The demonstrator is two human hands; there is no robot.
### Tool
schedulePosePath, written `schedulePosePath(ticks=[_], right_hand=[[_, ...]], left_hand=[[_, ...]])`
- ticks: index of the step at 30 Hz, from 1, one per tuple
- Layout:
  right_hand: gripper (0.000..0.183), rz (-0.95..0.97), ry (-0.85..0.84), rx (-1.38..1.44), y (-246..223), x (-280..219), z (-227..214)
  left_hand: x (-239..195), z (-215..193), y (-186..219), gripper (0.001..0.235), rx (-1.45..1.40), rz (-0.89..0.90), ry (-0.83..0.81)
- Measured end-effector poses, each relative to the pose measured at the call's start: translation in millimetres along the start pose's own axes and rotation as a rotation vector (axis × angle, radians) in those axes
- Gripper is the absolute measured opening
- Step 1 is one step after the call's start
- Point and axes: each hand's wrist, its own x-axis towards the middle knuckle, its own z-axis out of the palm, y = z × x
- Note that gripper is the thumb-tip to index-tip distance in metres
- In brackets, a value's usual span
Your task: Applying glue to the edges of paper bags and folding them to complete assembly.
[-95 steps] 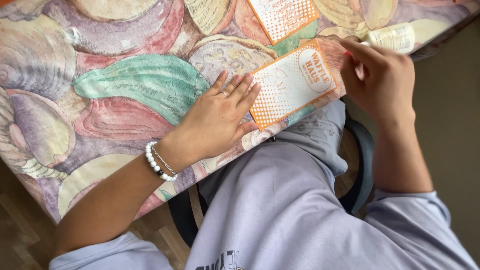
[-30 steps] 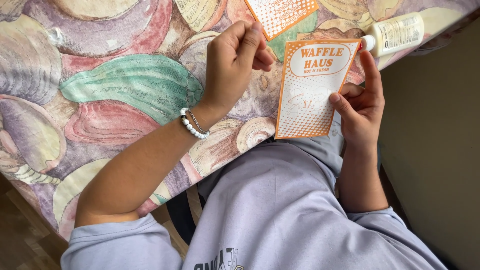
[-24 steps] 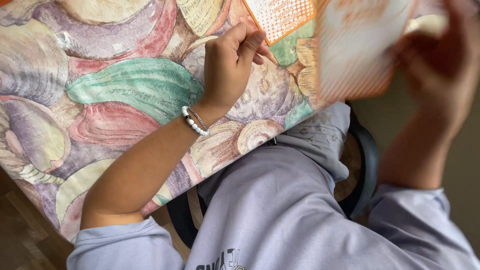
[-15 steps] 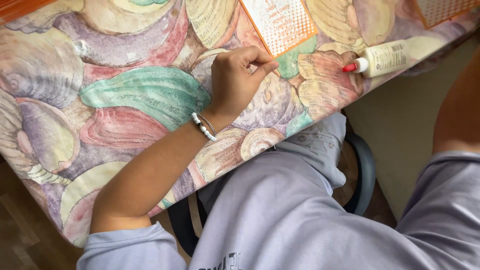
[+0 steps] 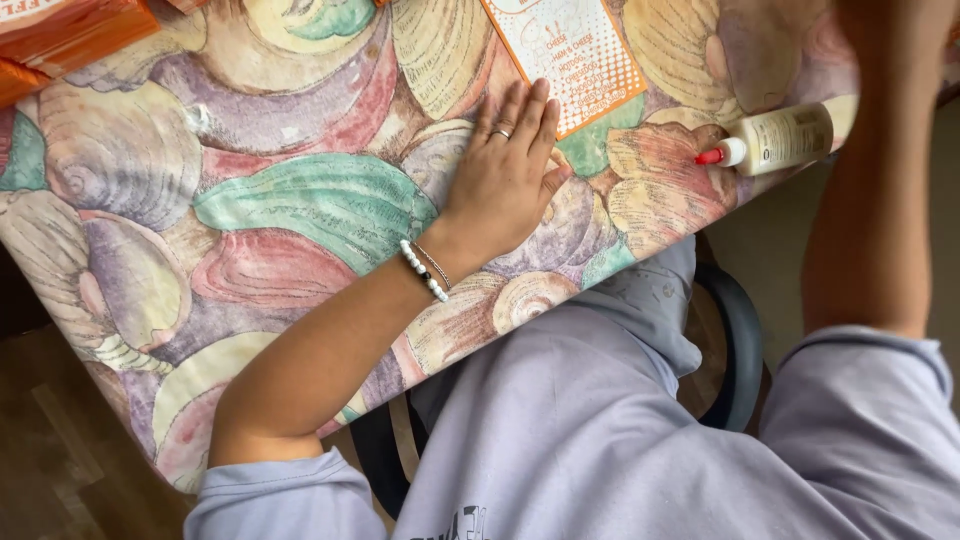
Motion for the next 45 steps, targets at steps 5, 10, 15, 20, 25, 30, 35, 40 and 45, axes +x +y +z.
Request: schedulePosePath(ticks=[5,10,15,20,25,30,35,40,45], right_hand=[[0.056,0.144,-0.27,-0.174,-221.6,-3.8,-0.1],[0.087,0.242,-0.438,-0.222,-270.2,-18.8,42.2],[0.056,0.081,-0.297,-0.181,-276.1,-22.7,52.0],[0.05,-0.243,-0.259,-0.094,-294.9,-29.0,45.8],[0.083,-0.533,-0.326,0.299,-296.8,-41.2,34.1],[0.079,-0.256,-0.341,0.345,-283.7,-44.2,32.6],[0.073,-0.314,-0.455,0.238,-274.0,-36.9,28.2],[0.07,-0.288,-0.486,0.199,-267.4,-41.7,12.3],[0.084,0.056,-0.415,0.228,-234.9,-54.9,-47.6]], left_hand=[[3.1,-4.3,2.4,0.071,-0.017,0.003,-0.008],[1.3,-4.9,0.9,0.067,-0.036,0.035,0.026],[3.5,-9.3,-23.6,0.03,-0.597,0.074,0.47],[-5.7,-46.5,-46.9,0.018,-0.573,0.078,1.081],[-17.1,-85.4,-49.8,0.015,-0.353,0.246,1.074],[0.5,-69.3,-58.6,0.025,-0.248,0.386,0.579],[-1.5,-43.5,-60.7,0.055,-0.034,0.222,0.008],[-16.4,-16.8,-56.6,0.059,0.081,0.255,0.054],[-29.9,-6.1,-48.4,0.063,0.061,0.182,-0.008]])
